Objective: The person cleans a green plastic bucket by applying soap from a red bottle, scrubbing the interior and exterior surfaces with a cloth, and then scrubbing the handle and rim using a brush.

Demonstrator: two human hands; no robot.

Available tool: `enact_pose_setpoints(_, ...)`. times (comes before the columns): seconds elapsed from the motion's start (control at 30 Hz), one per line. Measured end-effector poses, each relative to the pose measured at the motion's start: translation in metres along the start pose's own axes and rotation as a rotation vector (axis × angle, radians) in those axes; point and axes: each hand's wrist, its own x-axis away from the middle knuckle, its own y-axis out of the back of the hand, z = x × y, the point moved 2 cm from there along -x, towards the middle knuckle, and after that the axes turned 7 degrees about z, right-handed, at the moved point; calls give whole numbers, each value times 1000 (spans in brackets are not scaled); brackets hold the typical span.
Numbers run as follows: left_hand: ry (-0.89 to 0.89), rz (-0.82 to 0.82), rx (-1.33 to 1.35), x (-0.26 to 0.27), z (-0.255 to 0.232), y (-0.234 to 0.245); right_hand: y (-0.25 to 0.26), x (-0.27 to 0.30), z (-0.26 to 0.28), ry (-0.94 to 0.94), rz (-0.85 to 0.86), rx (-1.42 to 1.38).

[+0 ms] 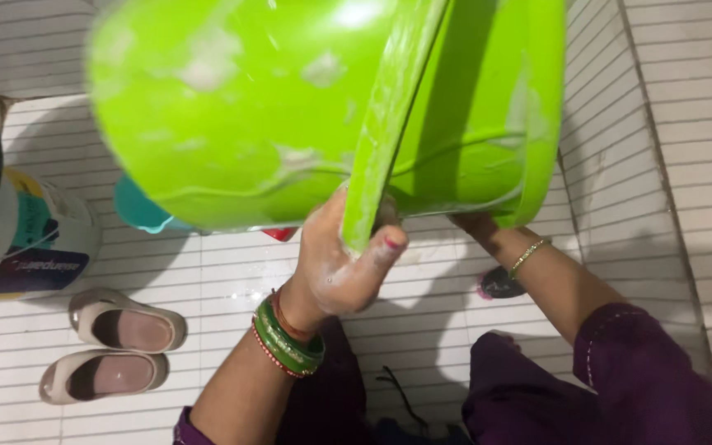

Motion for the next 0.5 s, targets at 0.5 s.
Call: enact_pose_setpoints(0.5,-23,-98,589,-5,3,6,27,2,38,165,144,-293)
